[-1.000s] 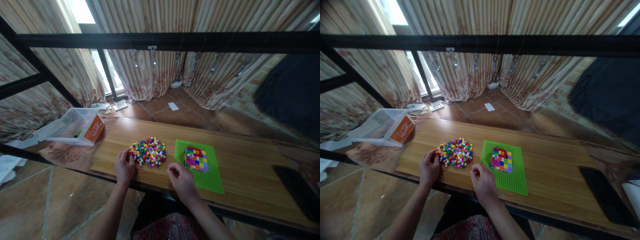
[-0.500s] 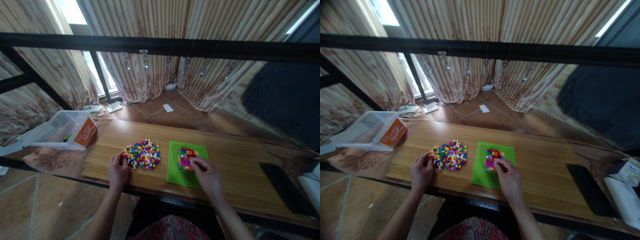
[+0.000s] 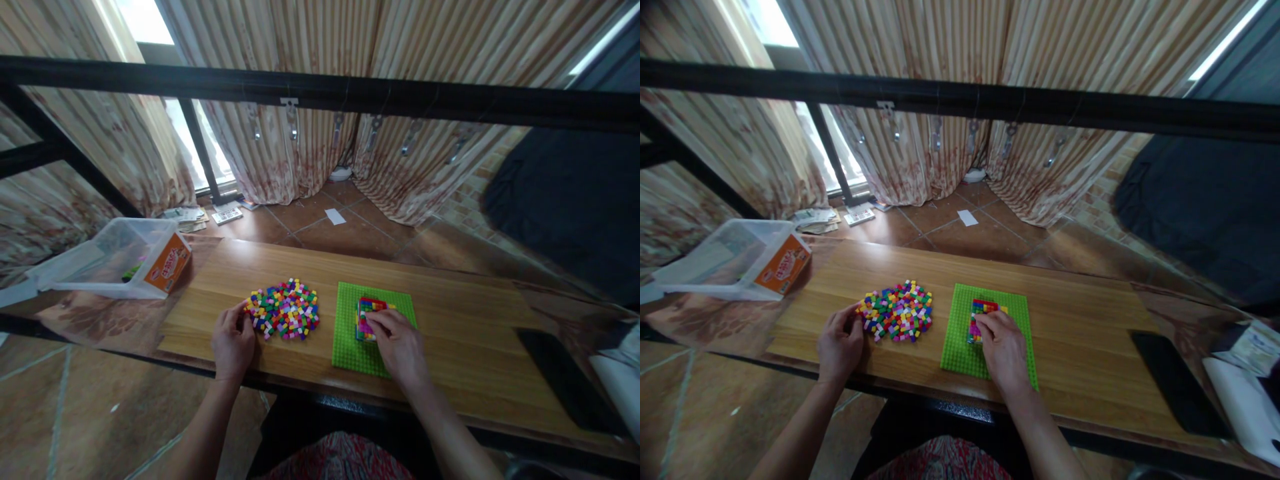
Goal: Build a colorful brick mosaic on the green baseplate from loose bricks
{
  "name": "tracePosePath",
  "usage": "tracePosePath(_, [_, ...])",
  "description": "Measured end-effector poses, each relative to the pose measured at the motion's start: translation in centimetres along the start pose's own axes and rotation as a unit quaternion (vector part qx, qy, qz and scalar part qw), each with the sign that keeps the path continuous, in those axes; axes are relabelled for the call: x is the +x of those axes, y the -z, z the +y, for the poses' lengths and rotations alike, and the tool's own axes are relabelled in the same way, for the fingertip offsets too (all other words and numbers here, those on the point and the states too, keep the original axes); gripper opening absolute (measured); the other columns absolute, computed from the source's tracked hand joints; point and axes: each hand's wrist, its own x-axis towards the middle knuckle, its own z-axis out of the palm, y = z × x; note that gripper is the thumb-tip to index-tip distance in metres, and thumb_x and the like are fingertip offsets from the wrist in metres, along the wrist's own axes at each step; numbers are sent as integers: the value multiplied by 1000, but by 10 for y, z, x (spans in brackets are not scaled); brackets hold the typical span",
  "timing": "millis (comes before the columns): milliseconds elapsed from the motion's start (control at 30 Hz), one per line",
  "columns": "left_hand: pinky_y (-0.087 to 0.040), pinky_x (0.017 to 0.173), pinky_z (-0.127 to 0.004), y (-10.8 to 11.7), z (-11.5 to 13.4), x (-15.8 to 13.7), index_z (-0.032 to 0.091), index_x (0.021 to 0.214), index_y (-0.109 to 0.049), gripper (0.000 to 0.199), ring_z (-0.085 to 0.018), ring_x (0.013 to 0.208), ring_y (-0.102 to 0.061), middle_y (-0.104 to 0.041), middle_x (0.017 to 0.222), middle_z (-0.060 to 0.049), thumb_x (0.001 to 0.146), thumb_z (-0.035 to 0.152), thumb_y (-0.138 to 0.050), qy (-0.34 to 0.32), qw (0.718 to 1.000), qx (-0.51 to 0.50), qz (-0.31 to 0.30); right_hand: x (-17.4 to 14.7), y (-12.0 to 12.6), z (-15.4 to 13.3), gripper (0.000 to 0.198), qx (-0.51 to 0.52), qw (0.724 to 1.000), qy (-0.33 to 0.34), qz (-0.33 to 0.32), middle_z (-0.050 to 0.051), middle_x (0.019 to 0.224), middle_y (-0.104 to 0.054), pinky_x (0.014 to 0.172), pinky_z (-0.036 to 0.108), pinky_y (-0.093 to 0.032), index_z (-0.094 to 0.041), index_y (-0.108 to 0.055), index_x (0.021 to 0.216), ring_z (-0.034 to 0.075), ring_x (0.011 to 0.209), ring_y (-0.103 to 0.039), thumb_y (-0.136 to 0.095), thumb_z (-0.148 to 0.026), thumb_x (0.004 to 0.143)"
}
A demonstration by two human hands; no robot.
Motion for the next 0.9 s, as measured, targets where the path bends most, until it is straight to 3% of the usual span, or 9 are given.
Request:
tracePosePath(167, [-50, 84, -34, 0, 1, 0, 19, 103, -67, 27, -21, 88, -62, -65, 94, -7, 85, 28, -49, 3, 1000, -1, -3, 0, -2, 0, 27, -31, 1000, -5, 1, 5, 92, -73, 82, 38, -48, -24, -73, 89, 22, 88, -64, -50, -39, 88])
tracePosePath(400, [-51, 84, -34, 1, 3, -1, 19, 104, -67, 26, -21, 89, -63, -66, 94, -6, 85, 25, -51, 0, 1000, -4, -3, -3, 1, -3, 30, 15, 997, -72, 13, 6, 93, -73, 79, 37, -49, -23, -73, 91, 22, 85, -65, -53, -45, 85])
tracePosePath(633, [-51, 84, -34, 0, 3, -1, 18, 105, -67, 26, -20, 89, -63, -66, 95, -7, 85, 25, -51, -10, 1000, -7, 1, -1, -1, 0, 35, 24, 992, -109, 63, 8, 91, -71, 74, 36, -48, -20, -71, 89, 22, 79, -63, -57, -51, 81])
tracePosePath(900, [-51, 83, -34, 0, 2, -2, 18, 105, -67, 26, -20, 88, -63, -66, 94, -7, 85, 25, -51, -7, 1000, -5, -1, 7, -2, -6, 33, 4, 993, -109, 51, 5, 77, -68, 71, 34, -43, -20, -69, 73, 20, 73, -58, -59, -51, 78])
